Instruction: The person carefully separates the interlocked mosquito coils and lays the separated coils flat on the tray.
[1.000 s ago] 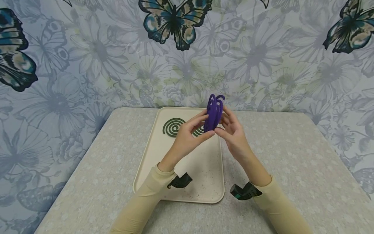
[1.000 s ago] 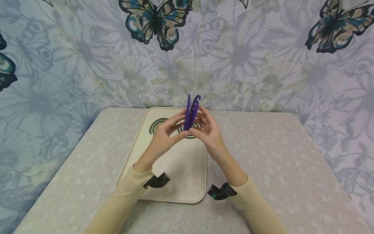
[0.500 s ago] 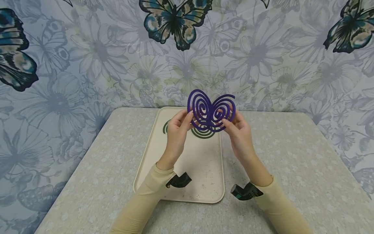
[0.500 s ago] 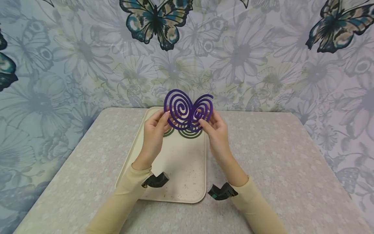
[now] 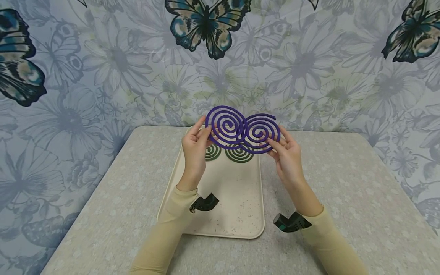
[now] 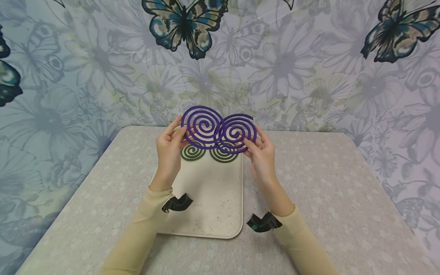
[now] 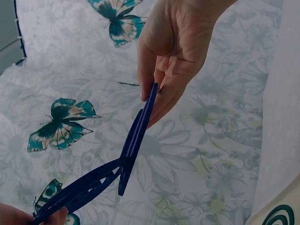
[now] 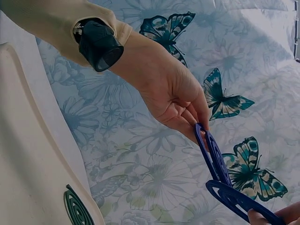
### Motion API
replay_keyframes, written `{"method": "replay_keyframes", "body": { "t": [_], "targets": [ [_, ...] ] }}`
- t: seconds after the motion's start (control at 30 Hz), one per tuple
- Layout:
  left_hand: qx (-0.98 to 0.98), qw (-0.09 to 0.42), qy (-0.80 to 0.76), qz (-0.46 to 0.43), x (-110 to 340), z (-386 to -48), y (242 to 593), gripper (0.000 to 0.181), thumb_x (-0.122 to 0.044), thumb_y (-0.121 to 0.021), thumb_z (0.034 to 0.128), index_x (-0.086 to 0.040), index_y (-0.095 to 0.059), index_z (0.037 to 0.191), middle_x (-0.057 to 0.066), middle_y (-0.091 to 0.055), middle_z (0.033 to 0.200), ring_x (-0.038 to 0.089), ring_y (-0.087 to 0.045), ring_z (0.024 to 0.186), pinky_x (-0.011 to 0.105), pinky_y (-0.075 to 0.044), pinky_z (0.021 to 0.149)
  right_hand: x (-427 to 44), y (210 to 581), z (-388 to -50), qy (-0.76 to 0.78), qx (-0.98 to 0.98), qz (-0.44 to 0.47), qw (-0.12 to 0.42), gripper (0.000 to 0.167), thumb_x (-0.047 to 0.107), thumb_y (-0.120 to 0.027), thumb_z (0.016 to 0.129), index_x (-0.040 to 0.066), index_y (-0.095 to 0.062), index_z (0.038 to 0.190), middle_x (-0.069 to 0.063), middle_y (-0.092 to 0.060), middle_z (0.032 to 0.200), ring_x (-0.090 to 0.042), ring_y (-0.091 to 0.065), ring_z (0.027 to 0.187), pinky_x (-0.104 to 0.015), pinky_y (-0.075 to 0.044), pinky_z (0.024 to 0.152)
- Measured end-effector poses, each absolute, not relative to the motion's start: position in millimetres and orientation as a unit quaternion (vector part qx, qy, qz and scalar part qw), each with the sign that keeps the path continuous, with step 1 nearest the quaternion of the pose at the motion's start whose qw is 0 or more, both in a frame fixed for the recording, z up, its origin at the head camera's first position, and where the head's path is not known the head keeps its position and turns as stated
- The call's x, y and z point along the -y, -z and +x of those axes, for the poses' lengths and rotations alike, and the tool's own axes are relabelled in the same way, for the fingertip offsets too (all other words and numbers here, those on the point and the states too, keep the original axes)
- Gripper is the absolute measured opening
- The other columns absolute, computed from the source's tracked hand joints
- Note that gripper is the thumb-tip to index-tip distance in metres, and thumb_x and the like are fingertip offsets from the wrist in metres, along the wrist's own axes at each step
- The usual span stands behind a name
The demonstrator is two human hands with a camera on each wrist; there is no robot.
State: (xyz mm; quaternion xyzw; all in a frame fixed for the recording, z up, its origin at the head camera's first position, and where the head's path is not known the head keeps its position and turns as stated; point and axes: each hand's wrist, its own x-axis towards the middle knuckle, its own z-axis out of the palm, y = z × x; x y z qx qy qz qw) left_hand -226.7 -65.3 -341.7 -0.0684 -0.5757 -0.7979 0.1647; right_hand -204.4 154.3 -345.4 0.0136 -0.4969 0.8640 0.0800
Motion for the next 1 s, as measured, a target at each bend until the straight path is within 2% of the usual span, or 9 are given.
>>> {"method": "replay_keyframes", "body": {
  "t": [0.13,0.4,0.63,1.0],
  "targets": [
    [0.571,0.162,0.803,-0.06,69,-230,341,0.04,-0.004,-0.055,0.0948,-0.001,-0.051,0.135,-0.01,-0.072,0.081,0.003,-0.068,0.07,0.017,-0.057,0.066,-154,345,-205,-0.862,0.501,0.015,0.077,0.065,-0.01,-0.052,0.092,0.0,-0.023,0.149,-0.002,-0.07,0.101,-0.009,-0.071,0.083,-0.022,-0.058,0.072],
    [0.573,0.152,0.805,-0.04,83,-239,341,0.039,-0.004,-0.055,0.095,0.002,-0.052,0.134,-0.009,-0.071,0.081,0.002,-0.067,0.067,0.016,-0.057,0.065,-155,346,-210,-0.862,0.503,-0.002,0.07,0.059,-0.012,-0.05,0.091,-0.001,-0.031,0.146,-0.001,-0.07,0.097,-0.008,-0.07,0.08,-0.022,-0.058,0.071],
    [0.557,0.138,0.819,-0.019,99,-245,340,0.039,-0.004,-0.054,0.0954,0.003,-0.051,0.134,-0.006,-0.069,0.082,0.001,-0.066,0.068,0.013,-0.056,0.067,-163,346,-215,-0.871,0.486,-0.005,0.068,0.061,-0.013,-0.049,0.091,-0.001,-0.028,0.147,-0.003,-0.07,0.098,-0.01,-0.071,0.079,-0.022,-0.058,0.071],
    [0.607,0.034,0.792,0.06,116,-259,365,0.037,-0.008,-0.049,0.0986,-0.005,-0.053,0.135,-0.009,-0.068,0.081,0.001,-0.063,0.067,0.011,-0.053,0.064,-161,353,-218,-0.872,0.485,-0.028,0.057,0.051,-0.015,-0.046,0.091,0.0,-0.038,0.138,-0.002,-0.071,0.084,-0.01,-0.068,0.071,-0.023,-0.059,0.065]
  ]
}}
